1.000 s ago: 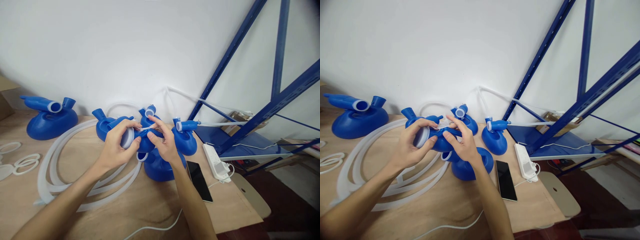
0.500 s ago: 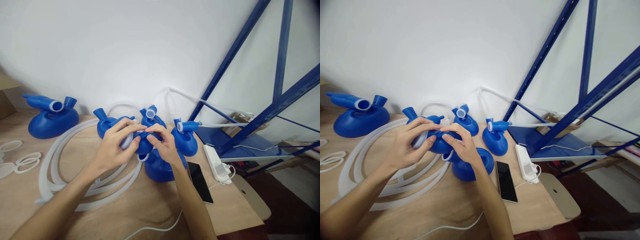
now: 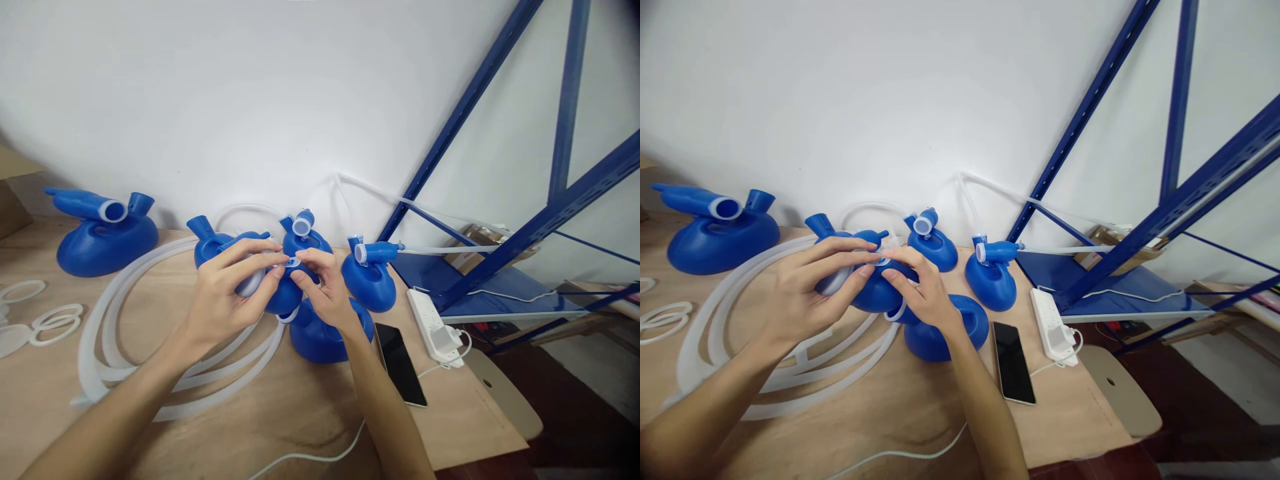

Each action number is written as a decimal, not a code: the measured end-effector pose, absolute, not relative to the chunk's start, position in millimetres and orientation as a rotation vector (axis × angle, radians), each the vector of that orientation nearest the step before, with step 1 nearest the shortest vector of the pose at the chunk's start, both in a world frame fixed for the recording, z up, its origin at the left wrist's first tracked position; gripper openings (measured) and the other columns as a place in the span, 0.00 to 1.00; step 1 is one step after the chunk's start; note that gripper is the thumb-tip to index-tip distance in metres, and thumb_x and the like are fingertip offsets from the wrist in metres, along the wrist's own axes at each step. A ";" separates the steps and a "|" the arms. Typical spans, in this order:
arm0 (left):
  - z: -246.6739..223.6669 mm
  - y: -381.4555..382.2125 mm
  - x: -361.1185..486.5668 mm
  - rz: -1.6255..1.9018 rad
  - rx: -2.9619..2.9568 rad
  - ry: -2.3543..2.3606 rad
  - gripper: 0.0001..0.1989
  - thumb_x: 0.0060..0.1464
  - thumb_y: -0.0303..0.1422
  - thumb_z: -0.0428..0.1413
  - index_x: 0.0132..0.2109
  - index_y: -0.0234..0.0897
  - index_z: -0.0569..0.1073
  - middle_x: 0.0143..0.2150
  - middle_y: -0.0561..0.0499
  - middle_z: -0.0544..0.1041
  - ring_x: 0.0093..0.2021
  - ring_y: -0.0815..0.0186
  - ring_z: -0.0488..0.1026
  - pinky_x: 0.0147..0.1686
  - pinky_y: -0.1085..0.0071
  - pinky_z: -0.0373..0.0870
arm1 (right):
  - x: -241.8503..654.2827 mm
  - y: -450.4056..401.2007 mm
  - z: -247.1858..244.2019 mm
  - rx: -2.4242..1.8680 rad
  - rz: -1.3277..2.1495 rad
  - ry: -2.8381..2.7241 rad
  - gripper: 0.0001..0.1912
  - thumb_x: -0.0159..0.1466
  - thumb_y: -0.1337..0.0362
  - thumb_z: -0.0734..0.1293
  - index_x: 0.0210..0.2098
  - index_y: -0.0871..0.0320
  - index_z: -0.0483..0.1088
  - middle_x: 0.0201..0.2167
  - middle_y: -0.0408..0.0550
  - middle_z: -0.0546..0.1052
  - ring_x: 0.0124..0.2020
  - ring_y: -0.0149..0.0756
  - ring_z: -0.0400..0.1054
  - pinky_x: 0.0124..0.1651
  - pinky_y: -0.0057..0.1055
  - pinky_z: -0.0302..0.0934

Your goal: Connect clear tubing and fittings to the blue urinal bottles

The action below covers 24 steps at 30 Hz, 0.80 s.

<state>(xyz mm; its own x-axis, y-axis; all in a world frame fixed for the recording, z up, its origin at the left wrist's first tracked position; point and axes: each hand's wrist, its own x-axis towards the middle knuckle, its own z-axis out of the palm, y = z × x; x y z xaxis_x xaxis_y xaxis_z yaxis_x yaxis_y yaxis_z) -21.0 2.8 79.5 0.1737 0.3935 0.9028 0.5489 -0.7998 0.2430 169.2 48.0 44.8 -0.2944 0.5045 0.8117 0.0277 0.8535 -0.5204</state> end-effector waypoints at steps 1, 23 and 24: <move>79.9 2.1 -20.8 -1.691 -2.289 -0.939 0.07 0.64 0.23 0.59 0.45 0.34 0.81 0.48 0.45 0.84 0.48 0.64 0.82 0.52 0.69 0.78 | 169.5 48.8 45.0 -0.375 0.468 -1.847 0.11 0.76 0.58 0.66 0.56 0.47 0.71 0.51 0.45 0.81 0.52 0.37 0.77 0.57 0.39 0.72; 81.9 -0.9 -27.1 -1.382 -2.344 -0.860 0.05 0.63 0.24 0.56 0.42 0.33 0.77 0.43 0.45 0.78 0.38 0.67 0.78 0.38 0.72 0.77 | 184.6 48.2 55.8 -0.348 0.313 -2.051 0.05 0.75 0.62 0.68 0.47 0.53 0.76 0.40 0.45 0.84 0.39 0.34 0.79 0.45 0.32 0.75; 81.6 -0.7 -27.4 -1.373 -2.352 -0.868 0.05 0.63 0.24 0.55 0.42 0.33 0.76 0.43 0.45 0.78 0.39 0.66 0.78 0.38 0.72 0.76 | 184.3 48.0 55.9 -0.351 0.320 -2.053 0.05 0.75 0.62 0.68 0.47 0.53 0.76 0.39 0.45 0.84 0.39 0.34 0.79 0.45 0.32 0.75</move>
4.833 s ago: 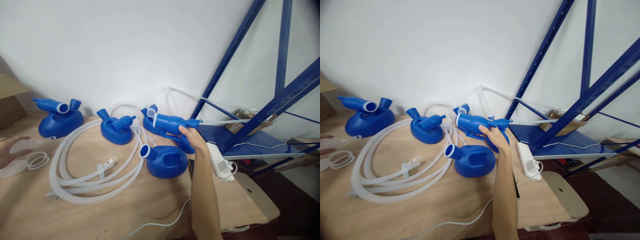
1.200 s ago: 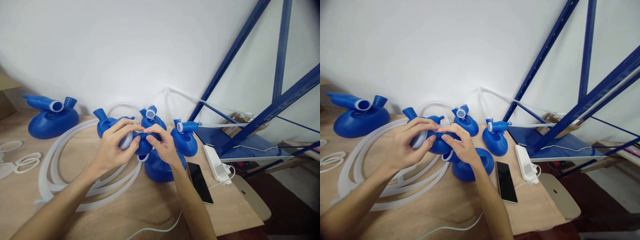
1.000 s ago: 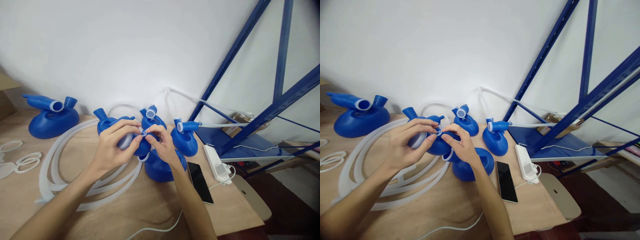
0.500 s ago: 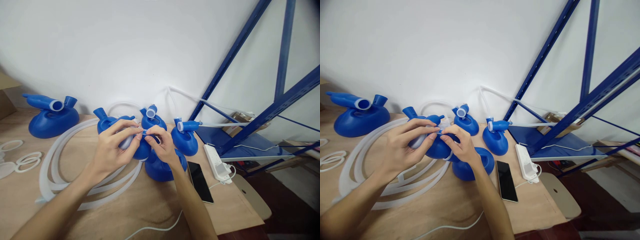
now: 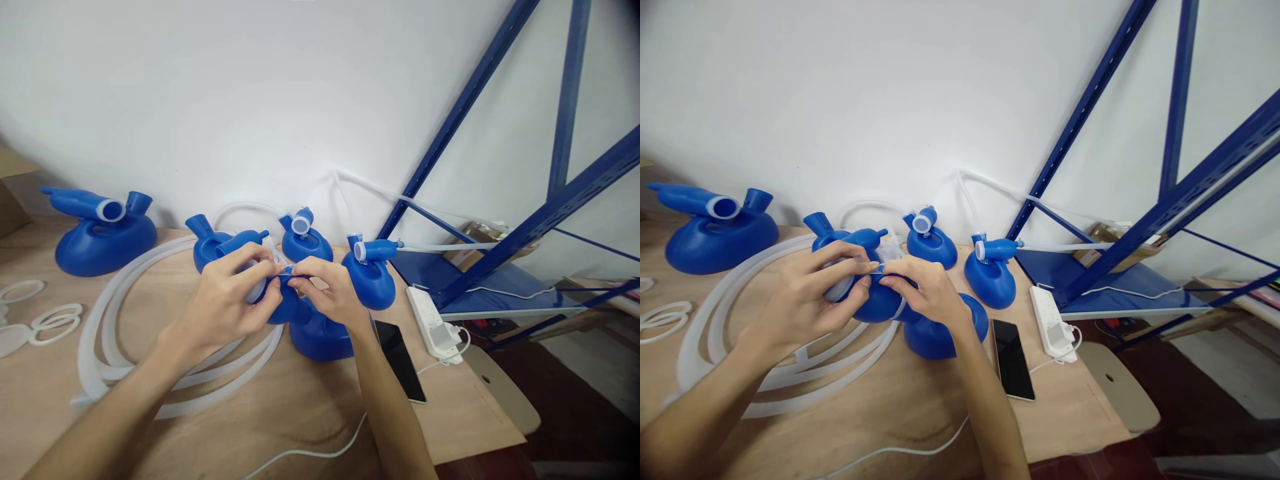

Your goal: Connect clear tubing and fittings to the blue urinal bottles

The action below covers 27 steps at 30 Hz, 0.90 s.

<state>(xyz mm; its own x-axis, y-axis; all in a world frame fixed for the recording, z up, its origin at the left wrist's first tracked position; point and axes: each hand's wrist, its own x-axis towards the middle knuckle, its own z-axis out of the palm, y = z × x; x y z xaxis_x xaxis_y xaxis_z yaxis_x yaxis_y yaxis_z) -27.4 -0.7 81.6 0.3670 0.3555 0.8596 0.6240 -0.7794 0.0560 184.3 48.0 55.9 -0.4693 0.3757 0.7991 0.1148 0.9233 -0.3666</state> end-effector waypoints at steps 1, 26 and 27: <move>81.4 -0.6 -27.7 -1.365 -2.360 -0.877 0.05 0.63 0.24 0.55 0.41 0.33 0.76 0.42 0.45 0.78 0.39 0.66 0.78 0.39 0.72 0.76 | 184.0 47.8 55.9 -0.355 0.331 -2.054 0.05 0.75 0.62 0.68 0.46 0.54 0.76 0.39 0.45 0.84 0.38 0.34 0.79 0.44 0.31 0.74; 95.3 -10.6 -41.7 -1.229 -2.678 -1.253 0.30 0.66 0.44 0.58 0.70 0.42 0.66 0.59 0.44 0.80 0.38 0.63 0.80 0.30 0.71 0.76 | 198.9 40.1 68.7 -0.499 0.283 -1.951 0.09 0.73 0.59 0.70 0.52 0.47 0.79 0.46 0.43 0.85 0.46 0.38 0.80 0.52 0.36 0.76; 95.1 -9.1 -43.6 -1.251 -2.694 -1.290 0.30 0.65 0.46 0.59 0.70 0.43 0.67 0.58 0.45 0.81 0.34 0.64 0.79 0.25 0.73 0.74 | 201.3 39.6 70.6 -0.509 0.287 -1.953 0.10 0.73 0.60 0.70 0.53 0.46 0.79 0.47 0.43 0.85 0.47 0.38 0.80 0.54 0.37 0.76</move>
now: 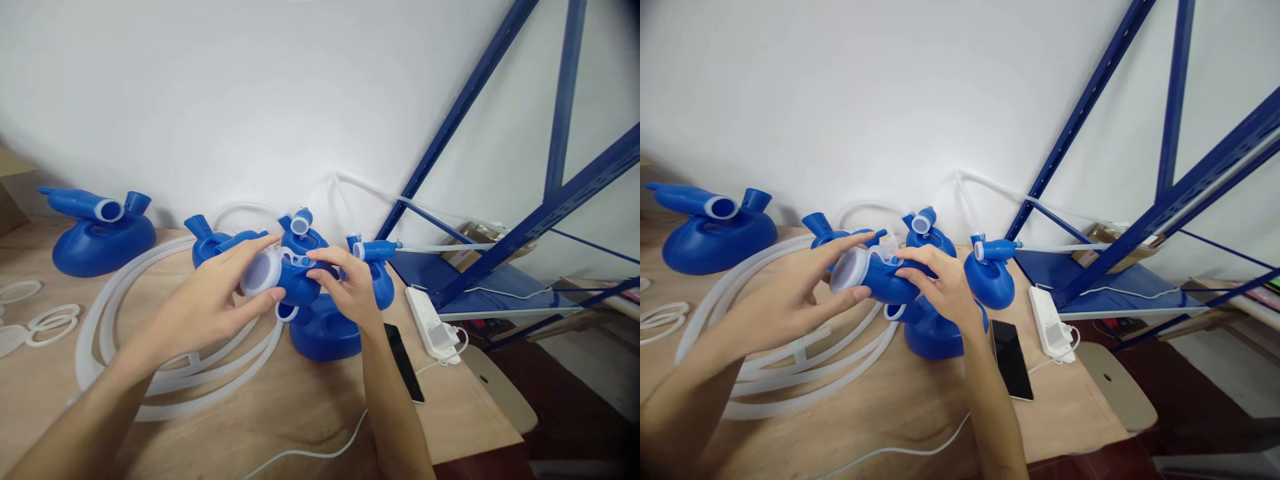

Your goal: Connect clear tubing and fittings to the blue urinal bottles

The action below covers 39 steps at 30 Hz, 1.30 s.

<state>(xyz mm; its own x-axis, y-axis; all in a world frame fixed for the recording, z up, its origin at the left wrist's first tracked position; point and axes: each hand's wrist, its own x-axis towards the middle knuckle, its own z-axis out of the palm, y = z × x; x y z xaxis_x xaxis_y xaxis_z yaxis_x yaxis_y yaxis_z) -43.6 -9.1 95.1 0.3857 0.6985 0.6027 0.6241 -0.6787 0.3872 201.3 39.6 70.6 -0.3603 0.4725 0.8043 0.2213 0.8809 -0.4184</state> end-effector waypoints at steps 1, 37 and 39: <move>94.5 -7.1 -45.0 1.180 2.496 1.208 0.30 0.64 0.47 0.60 0.68 0.43 0.69 0.55 0.46 0.82 0.31 0.65 0.78 0.23 0.74 0.72 | 203.9 39.1 72.5 -0.521 0.298 -1.965 0.12 0.73 0.60 0.70 0.54 0.45 0.79 0.48 0.43 0.85 0.48 0.39 0.80 0.55 0.38 0.76; 6.5 -17.9 -86.0 0.782 2.919 1.224 0.22 0.70 0.34 0.51 0.67 0.49 0.74 0.65 0.41 0.76 0.60 0.53 0.77 0.55 0.59 0.78 | 336.4 25.2 -90.3 -1.328 0.672 -1.811 0.27 0.70 0.42 0.64 0.61 0.48 0.68 0.65 0.55 0.65 0.71 0.52 0.59 0.77 0.56 0.49; -15.1 -20.7 -132.2 0.599 2.693 1.514 0.21 0.66 0.45 0.55 0.60 0.46 0.80 0.58 0.42 0.81 0.48 0.52 0.83 0.46 0.62 0.80 | 336.2 26.5 -92.2 -1.327 0.631 -1.796 0.25 0.70 0.42 0.63 0.60 0.48 0.69 0.64 0.54 0.66 0.70 0.52 0.60 0.76 0.56 0.50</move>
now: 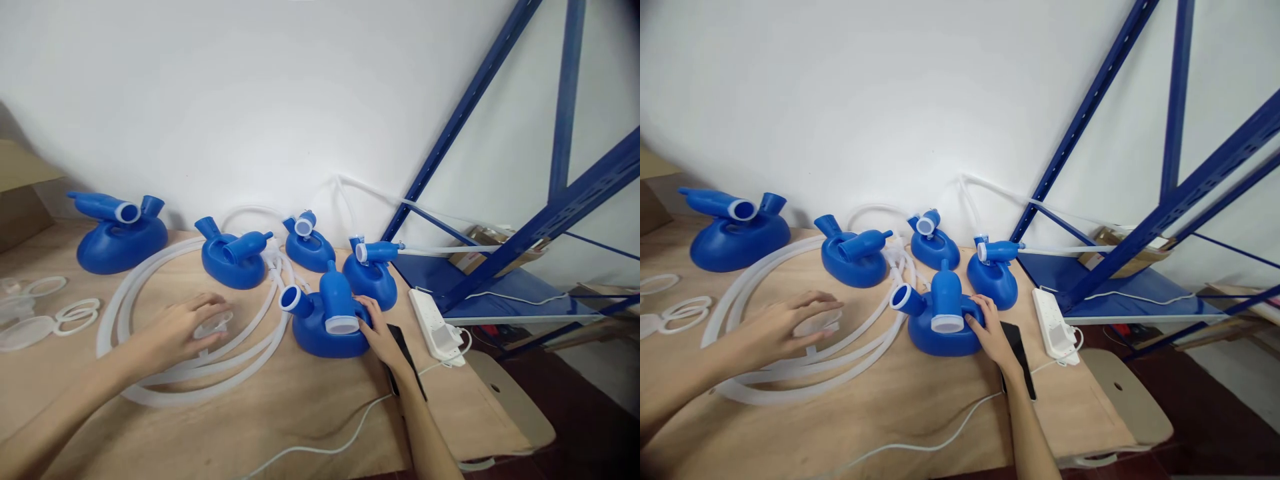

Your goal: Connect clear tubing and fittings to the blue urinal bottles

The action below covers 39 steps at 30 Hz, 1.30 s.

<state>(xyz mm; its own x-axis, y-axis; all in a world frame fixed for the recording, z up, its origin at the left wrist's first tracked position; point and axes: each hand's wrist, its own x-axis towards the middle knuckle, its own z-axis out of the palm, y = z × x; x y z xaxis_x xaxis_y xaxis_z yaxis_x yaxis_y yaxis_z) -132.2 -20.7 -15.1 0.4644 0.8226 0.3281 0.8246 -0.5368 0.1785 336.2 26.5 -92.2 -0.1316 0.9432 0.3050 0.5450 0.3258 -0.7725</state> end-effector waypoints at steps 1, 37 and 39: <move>-27.2 -22.3 -150.9 -0.502 -2.688 -1.624 0.23 0.62 0.47 0.59 0.61 0.47 0.80 0.56 0.42 0.82 0.47 0.49 0.84 0.45 0.61 0.80 | 336.2 27.1 -93.2 -1.327 0.612 -1.792 0.25 0.70 0.43 0.63 0.60 0.48 0.69 0.63 0.54 0.67 0.70 0.52 0.61 0.76 0.56 0.51; -64.7 35.0 -14.8 -1.209 -2.596 -0.997 0.40 0.70 0.44 0.54 0.80 0.45 0.44 0.60 0.38 0.78 0.53 0.53 0.82 0.49 0.63 0.81 | 310.7 15.5 -91.5 -1.112 0.468 -1.847 0.15 0.71 0.60 0.64 0.56 0.50 0.70 0.58 0.54 0.75 0.60 0.53 0.71 0.62 0.50 0.64; -68.6 34.2 -12.4 -1.231 -2.574 -0.979 0.40 0.71 0.43 0.53 0.80 0.47 0.43 0.60 0.38 0.78 0.54 0.53 0.81 0.50 0.62 0.81 | 311.3 14.2 -91.5 -1.123 0.472 -1.860 0.15 0.70 0.60 0.64 0.56 0.50 0.70 0.59 0.53 0.74 0.60 0.53 0.70 0.62 0.50 0.63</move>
